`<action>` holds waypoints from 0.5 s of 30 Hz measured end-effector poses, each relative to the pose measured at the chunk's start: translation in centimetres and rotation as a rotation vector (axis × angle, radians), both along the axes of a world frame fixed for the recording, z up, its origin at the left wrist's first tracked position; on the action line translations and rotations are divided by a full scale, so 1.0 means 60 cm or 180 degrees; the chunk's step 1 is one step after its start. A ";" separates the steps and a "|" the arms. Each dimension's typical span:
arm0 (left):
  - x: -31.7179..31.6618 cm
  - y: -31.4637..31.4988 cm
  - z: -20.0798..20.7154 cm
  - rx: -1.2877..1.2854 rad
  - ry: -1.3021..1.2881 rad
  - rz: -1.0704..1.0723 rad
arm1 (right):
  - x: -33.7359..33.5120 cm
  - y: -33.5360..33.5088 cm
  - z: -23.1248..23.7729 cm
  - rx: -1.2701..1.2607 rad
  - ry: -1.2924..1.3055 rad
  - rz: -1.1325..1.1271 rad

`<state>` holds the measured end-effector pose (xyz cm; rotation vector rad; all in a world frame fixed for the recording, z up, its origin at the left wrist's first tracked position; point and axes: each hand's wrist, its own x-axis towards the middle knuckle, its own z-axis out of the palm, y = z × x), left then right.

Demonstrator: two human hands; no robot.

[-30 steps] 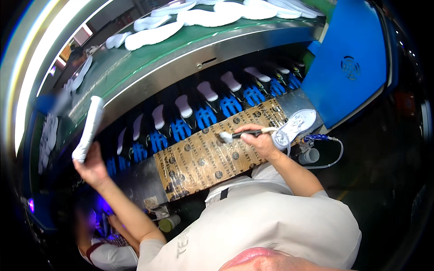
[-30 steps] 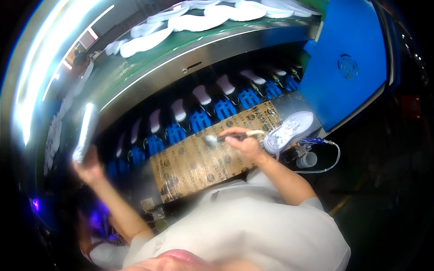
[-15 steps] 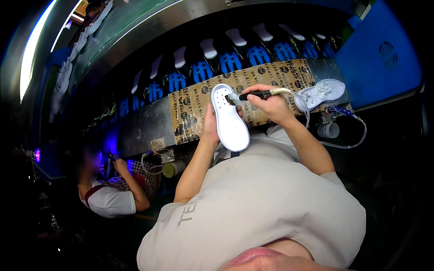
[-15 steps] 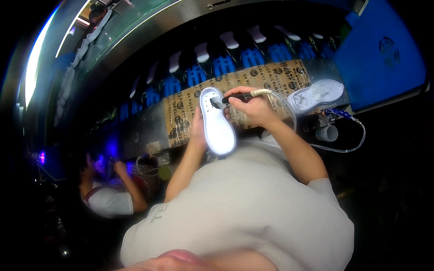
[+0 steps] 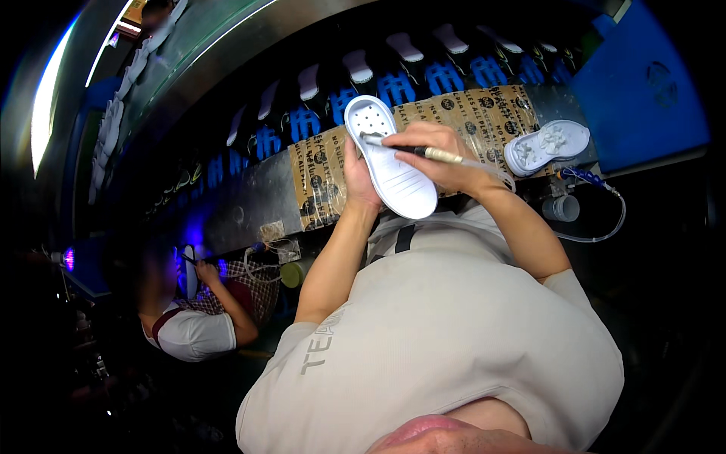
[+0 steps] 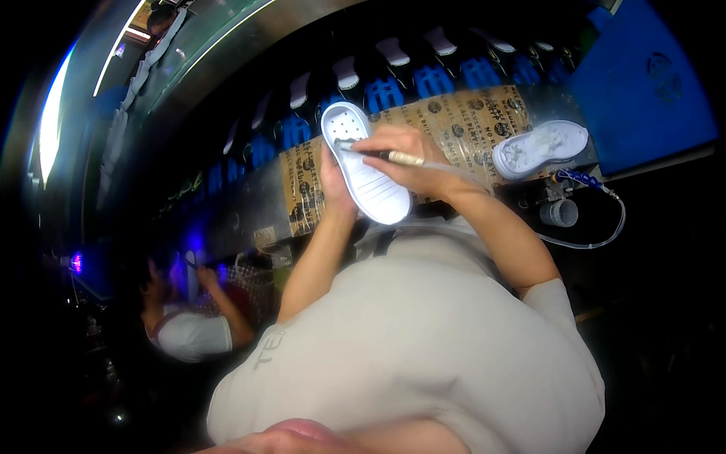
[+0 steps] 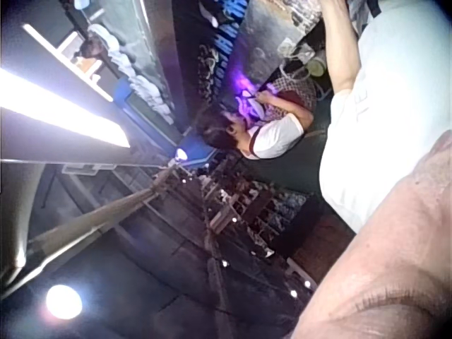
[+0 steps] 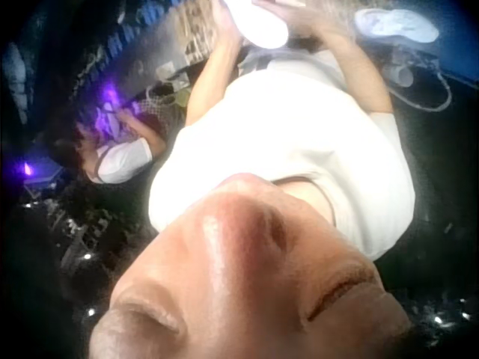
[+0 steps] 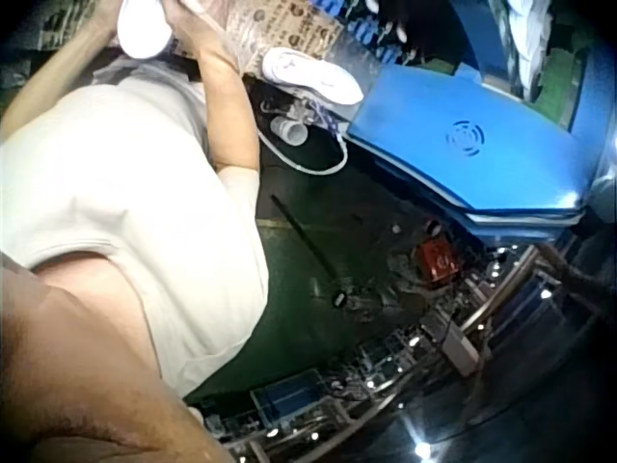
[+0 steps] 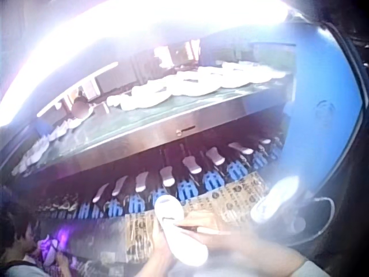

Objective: The person repeatedly picks up white slipper soles from a conveyor belt, applies glue to the sole surface with a handheld applicator, and returns them to the belt. The process is continuous and repetitive throughout the clip.

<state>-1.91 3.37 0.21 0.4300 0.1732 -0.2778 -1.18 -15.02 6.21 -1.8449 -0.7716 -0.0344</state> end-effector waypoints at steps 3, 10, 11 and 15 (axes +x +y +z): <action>0.016 0.006 0.006 -0.0341 -0.0614 -0.0212 | -0.012 -0.008 0.037 -0.0472 -0.0178 0.1003; 0.041 0.024 0.073 -0.0200 -0.0637 -0.0140 | -0.015 -0.004 0.050 -0.0431 -0.0828 0.0927; 0.044 0.029 0.082 -0.0176 -0.0670 -0.0224 | -0.015 -0.011 0.057 -0.0361 -0.0575 0.1392; 0.067 0.049 0.124 -0.0141 -0.1099 -0.0491 | -0.018 -0.019 0.073 0.0415 0.0451 0.0856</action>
